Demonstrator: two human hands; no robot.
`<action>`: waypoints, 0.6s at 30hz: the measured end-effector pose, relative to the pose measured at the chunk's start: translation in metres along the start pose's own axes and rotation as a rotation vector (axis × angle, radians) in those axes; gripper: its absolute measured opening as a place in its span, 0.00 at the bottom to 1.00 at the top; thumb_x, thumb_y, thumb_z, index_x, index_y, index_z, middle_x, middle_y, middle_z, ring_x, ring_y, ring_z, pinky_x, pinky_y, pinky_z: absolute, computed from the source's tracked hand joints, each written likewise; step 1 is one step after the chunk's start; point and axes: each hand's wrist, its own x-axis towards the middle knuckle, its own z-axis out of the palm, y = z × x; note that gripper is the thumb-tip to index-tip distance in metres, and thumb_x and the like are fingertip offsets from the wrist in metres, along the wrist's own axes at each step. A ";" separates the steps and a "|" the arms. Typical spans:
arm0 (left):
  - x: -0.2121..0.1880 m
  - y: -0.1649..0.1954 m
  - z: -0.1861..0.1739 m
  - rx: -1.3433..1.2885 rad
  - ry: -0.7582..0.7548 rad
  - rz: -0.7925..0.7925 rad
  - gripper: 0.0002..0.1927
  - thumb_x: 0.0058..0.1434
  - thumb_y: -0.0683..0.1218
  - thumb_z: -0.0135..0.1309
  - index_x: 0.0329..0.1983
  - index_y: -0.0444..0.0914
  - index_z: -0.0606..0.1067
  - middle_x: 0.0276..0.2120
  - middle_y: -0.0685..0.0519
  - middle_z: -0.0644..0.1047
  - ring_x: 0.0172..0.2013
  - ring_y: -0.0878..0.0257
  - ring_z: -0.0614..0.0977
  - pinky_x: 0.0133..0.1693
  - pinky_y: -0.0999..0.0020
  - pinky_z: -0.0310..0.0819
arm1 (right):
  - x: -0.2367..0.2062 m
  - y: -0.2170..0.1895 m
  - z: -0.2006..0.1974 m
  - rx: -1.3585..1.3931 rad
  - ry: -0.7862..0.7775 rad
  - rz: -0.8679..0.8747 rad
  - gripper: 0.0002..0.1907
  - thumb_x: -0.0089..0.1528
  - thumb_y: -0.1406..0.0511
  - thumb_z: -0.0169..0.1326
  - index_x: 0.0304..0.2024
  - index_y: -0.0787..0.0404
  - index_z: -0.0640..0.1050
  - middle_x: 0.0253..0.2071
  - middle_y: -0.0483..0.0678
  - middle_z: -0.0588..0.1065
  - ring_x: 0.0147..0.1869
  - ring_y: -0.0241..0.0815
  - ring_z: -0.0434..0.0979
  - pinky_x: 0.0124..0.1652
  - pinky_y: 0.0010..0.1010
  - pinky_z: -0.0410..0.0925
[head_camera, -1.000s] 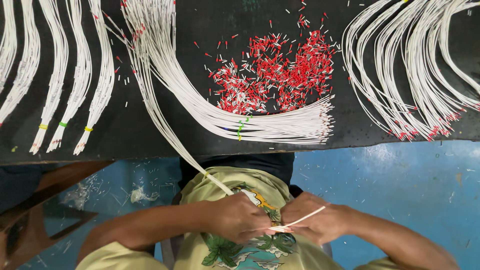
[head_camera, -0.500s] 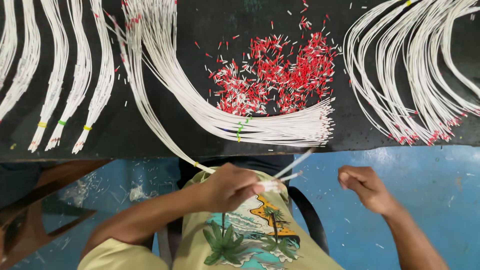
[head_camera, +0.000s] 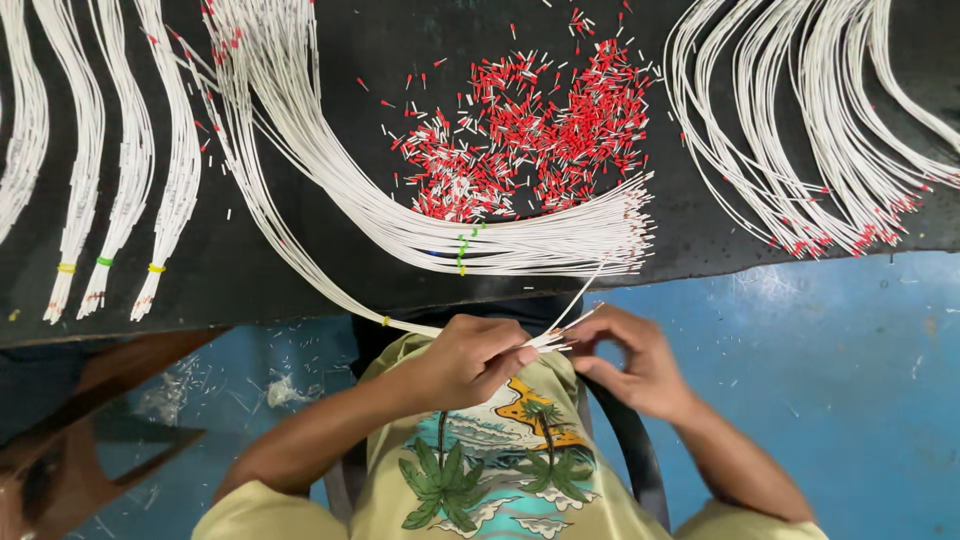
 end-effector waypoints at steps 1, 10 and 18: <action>-0.001 0.000 0.002 0.007 0.015 0.019 0.05 0.69 0.41 0.56 0.37 0.35 0.75 0.24 0.50 0.71 0.22 0.56 0.74 0.25 0.61 0.63 | 0.002 0.008 0.010 0.129 0.016 0.009 0.12 0.61 0.70 0.63 0.45 0.66 0.78 0.42 0.49 0.78 0.43 0.37 0.78 0.44 0.30 0.72; -0.010 -0.011 0.011 -0.044 0.063 0.059 0.02 0.68 0.38 0.55 0.39 0.35 0.75 0.23 0.50 0.71 0.21 0.55 0.74 0.24 0.60 0.63 | -0.010 0.037 0.045 0.588 0.163 0.048 0.01 0.64 0.75 0.57 0.39 0.70 0.77 0.37 0.53 0.76 0.35 0.37 0.74 0.35 0.28 0.68; -0.019 -0.009 -0.015 -0.161 0.023 0.082 0.06 0.70 0.38 0.52 0.35 0.34 0.74 0.22 0.48 0.68 0.21 0.52 0.72 0.25 0.58 0.61 | -0.019 0.024 -0.008 0.777 0.725 -0.139 0.10 0.69 0.71 0.52 0.33 0.61 0.69 0.33 0.46 0.68 0.32 0.37 0.67 0.32 0.28 0.63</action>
